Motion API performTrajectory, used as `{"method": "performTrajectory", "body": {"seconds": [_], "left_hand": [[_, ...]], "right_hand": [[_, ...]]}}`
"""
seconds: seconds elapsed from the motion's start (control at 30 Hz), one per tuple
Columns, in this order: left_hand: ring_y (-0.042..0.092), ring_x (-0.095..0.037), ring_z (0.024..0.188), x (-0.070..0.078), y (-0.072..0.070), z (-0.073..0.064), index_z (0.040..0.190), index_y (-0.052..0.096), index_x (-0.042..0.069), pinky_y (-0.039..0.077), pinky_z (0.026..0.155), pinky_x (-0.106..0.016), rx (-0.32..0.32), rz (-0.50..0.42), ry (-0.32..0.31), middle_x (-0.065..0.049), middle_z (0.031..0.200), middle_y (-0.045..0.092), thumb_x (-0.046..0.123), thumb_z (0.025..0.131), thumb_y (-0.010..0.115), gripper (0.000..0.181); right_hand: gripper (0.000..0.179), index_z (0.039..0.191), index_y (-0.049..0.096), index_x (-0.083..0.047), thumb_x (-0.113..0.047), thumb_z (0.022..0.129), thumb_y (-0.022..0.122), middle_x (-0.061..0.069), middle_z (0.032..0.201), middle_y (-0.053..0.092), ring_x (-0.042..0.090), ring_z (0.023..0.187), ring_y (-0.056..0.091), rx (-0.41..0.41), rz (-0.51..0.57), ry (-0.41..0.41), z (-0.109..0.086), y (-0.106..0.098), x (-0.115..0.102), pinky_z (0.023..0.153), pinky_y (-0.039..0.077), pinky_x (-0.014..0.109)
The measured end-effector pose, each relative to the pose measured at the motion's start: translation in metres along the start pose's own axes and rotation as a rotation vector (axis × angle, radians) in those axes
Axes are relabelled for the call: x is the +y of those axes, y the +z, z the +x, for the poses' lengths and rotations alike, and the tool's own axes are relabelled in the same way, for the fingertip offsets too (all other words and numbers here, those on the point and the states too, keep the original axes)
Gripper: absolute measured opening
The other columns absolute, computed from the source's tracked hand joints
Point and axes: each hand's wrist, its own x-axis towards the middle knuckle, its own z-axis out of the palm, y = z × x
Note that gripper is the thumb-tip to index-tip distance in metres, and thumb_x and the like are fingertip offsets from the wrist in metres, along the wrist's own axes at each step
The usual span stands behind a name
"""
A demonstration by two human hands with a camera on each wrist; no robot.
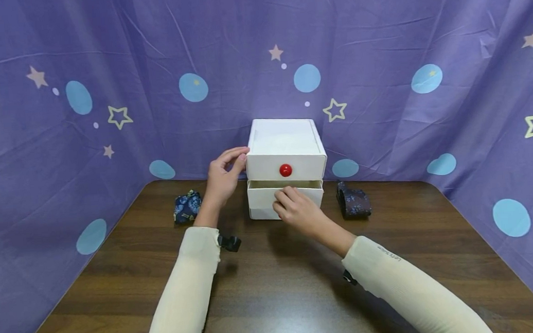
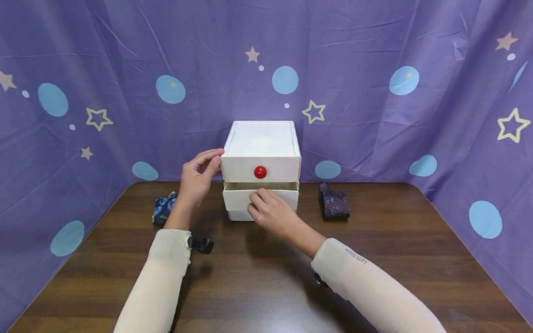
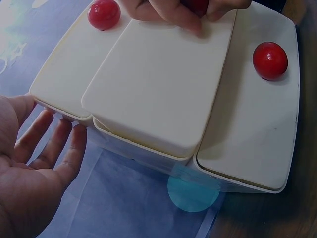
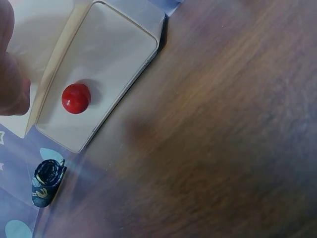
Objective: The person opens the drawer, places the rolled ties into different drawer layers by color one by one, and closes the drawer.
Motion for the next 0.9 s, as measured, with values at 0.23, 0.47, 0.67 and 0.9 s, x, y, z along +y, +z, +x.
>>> {"method": "performTrajectory", "body": {"seconds": [0.23, 0.47, 0.67, 0.9], "left_hand": [[0.062, -0.009, 0.104, -0.0022, -0.0003, -0.0005, 0.125, 0.068, -0.009, 0.057, 0.088, -0.025, -0.003, 0.019, -0.009, -0.022, 0.134, 0.062, 0.008, 0.104, 0.06, 0.028], [0.062, -0.008, 0.104, -0.0019, 0.0001, 0.0, 0.125, 0.068, -0.01, 0.056, 0.087, -0.023, -0.001, 0.024, -0.004, -0.022, 0.134, 0.062, 0.008, 0.104, 0.06, 0.028], [0.062, -0.008, 0.103, -0.0009, 0.0004, 0.0001, 0.124, 0.068, -0.01, 0.056, 0.086, -0.021, 0.001, 0.018, 0.002, -0.023, 0.133, 0.063, 0.007, 0.103, 0.061, 0.028], [0.062, -0.008, 0.104, -0.0012, 0.0012, 0.0001, 0.124, 0.068, -0.01, 0.056, 0.087, -0.023, 0.001, 0.021, -0.006, -0.023, 0.134, 0.063, 0.007, 0.103, 0.061, 0.028]], "right_hand": [[0.023, 0.086, 0.066, -0.001, 0.006, 0.097, 0.047, 0.013, 0.097, 0.06, 0.029, 0.086, 0.055, -0.003, -0.007, -0.017, 0.0001, -0.0026, -0.0019, 0.073, 0.051, 0.036], [0.022, 0.089, 0.067, 0.0, 0.006, 0.097, 0.048, 0.014, 0.099, 0.062, 0.029, 0.088, 0.056, -0.023, -0.016, -0.016, -0.0005, -0.0051, -0.0041, 0.075, 0.052, 0.036], [0.024, 0.089, 0.067, 0.0, 0.003, 0.098, 0.046, 0.014, 0.1, 0.062, 0.029, 0.09, 0.057, -0.019, -0.021, -0.014, -0.0011, -0.0068, -0.0054, 0.077, 0.053, 0.036], [0.024, 0.09, 0.068, 0.0, 0.0, 0.098, 0.045, 0.014, 0.1, 0.063, 0.029, 0.091, 0.058, -0.014, -0.017, -0.02, -0.0024, -0.0084, -0.0062, 0.079, 0.053, 0.037]]}}
